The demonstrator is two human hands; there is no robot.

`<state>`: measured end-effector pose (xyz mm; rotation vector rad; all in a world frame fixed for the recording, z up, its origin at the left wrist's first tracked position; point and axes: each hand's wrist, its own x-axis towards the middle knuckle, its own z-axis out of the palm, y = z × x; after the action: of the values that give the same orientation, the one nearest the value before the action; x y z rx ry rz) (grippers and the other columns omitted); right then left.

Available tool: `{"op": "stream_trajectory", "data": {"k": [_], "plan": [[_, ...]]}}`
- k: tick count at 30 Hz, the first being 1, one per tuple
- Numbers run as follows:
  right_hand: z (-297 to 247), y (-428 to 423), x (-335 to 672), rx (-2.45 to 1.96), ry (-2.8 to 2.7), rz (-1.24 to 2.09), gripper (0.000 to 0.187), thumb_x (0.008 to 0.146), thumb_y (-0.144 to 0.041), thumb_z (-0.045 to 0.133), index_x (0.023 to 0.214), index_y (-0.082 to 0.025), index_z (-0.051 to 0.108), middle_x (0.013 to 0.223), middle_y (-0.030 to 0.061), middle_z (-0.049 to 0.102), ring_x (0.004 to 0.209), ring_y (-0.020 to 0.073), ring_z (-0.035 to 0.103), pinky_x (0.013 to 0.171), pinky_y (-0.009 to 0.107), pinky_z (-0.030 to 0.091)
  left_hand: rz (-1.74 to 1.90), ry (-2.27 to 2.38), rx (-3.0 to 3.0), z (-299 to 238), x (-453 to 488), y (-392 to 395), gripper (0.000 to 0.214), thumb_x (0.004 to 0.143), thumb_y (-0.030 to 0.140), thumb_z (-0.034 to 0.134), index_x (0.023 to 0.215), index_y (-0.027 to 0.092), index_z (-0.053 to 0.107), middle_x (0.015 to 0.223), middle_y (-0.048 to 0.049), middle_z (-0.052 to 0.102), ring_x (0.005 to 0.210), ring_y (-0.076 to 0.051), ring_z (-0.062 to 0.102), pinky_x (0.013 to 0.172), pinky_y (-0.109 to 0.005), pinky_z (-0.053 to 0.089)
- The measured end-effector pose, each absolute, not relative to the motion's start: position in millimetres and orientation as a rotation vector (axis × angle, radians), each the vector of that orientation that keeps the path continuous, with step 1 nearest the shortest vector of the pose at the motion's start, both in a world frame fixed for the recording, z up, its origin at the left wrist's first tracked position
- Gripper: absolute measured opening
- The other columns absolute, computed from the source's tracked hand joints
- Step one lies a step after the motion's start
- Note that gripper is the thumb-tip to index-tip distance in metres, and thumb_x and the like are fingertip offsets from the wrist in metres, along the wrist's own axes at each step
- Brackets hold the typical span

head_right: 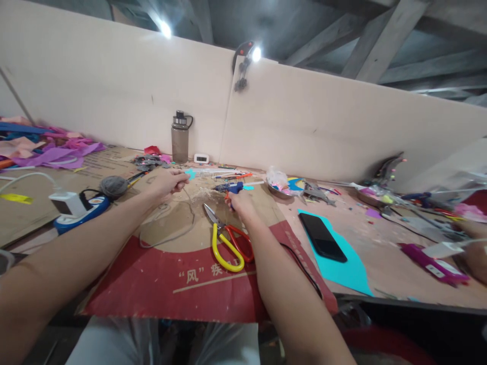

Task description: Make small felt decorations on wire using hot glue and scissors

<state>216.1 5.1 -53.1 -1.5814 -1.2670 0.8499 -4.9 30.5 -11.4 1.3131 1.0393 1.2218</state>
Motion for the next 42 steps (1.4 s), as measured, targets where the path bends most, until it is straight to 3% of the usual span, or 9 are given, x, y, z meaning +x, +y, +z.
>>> {"op": "stream_trajectory", "data": {"k": [3,6,10,13,17,26,31,38,42], "plan": [[-57.4,6.0,221.6,-1.682,-1.308,0.705,0.022,0.068,-0.03,0.058,0.052,-0.023,0.044,0.054,0.0079,0.055,0.065,0.0258,0.059,0.062,0.039,0.045,1.208,1.022,1.328,-10.0,-3.8,28.1,0.02,0.075,0.017,0.06,0.056,0.011,0.055,0.044,0.0028,0.048,0.036,-0.002,0.034,0.036,-0.016,0.019],[-53.9,0.9,225.9,-1.706,-1.344,0.413,0.023,0.064,-0.029,0.064,0.055,-0.023,0.044,0.068,0.0135,0.059,0.091,0.0324,0.058,0.081,0.045,0.042,1.227,0.987,1.301,-8.2,-2.7,26.3,0.018,0.076,0.015,0.059,0.058,0.01,0.056,0.048,0.0018,0.05,0.038,-0.002,0.037,0.036,-0.015,0.021],[-38.3,-11.9,217.7,-1.652,-1.474,-0.039,0.013,0.071,-0.031,0.058,0.068,-0.02,0.053,0.087,0.015,0.061,0.099,0.03,0.054,0.09,0.047,0.038,1.265,0.88,1.215,-7.5,0.9,24.9,0.013,0.075,0.014,0.06,0.063,0.011,0.055,0.057,-0.0002,0.057,0.04,-0.002,0.042,0.036,-0.014,0.024],[-26.1,-20.9,201.1,-1.447,-1.591,0.185,0.014,0.077,-0.03,0.048,0.074,-0.019,0.054,0.081,0.0061,0.06,0.083,0.0202,0.054,0.08,0.036,0.042,1.262,0.78,1.119,-7.4,6.6,20.6,0.012,0.076,0.015,0.062,0.067,0.012,0.054,0.062,-0.002,0.06,0.041,-0.002,0.043,0.035,-0.012,0.025],[-25.5,-26.7,178.2,-1.189,-1.573,0.538,0.017,0.076,-0.035,0.052,0.076,-0.019,0.055,0.069,-0.0018,0.054,0.065,0.013,0.047,0.067,0.028,0.039,1.244,0.64,1.014,-5.3,15.1,11.0,0.009,0.074,0.013,0.065,0.073,0.012,0.057,0.067,-0.0042,0.063,0.043,-0.002,0.045,0.036,-0.011,0.029],[-38.2,-29.4,149.4,-0.901,-1.434,0.944,0.027,0.076,-0.042,0.061,0.094,-0.022,0.064,0.094,0.0007,0.064,0.078,0.0127,0.053,0.071,0.026,0.041,1.291,0.587,0.914,-3.5,27.2,-3.9,0.008,0.072,0.013,0.068,0.076,0.013,0.061,0.078,-0.0048,0.069,0.046,-0.002,0.05,0.043,-0.011,0.043],[-33.7,-32.2,145.2,-0.863,-1.258,1.1,0.028,0.079,-0.041,0.055,0.099,-0.023,0.062,0.1,0.0021,0.064,0.081,0.0142,0.055,0.071,0.027,0.042,1.289,0.522,0.867,-2.7,27.4,-4.2,0.01,0.071,0.014,0.07,0.078,0.012,0.063,0.081,-0.0045,0.069,0.046,-0.001,0.049,0.037,-0.01,0.035],[-26.9,-37.7,146.0,-1.14,-1.517,0.123,0.023,0.073,-0.03,0.066,0.094,-0.022,0.061,0.104,0.0052,0.061,0.103,0.0217,0.048,0.094,0.04,0.034,1.283,0.517,0.786,-5.1,30.6,-1.9,0.008,0.074,0.013,0.067,0.081,0.012,0.063,0.082,-0.0031,0.067,0.056,-0.004,0.056,0.048,-0.013,0.044],[-25.1,-36.9,142.8,-1.183,-1.571,-0.102,0.017,0.075,-0.03,0.066,0.09,-0.023,0.063,0.1,0.0056,0.056,0.102,0.0224,0.048,0.095,0.042,0.031,1.308,0.439,0.763,-11.1,35.5,1.4,0.006,0.072,0.01,0.067,0.075,0.011,0.062,0.068,-0.0002,0.062,0.053,-0.003,0.052,0.048,-0.012,0.041]]}}
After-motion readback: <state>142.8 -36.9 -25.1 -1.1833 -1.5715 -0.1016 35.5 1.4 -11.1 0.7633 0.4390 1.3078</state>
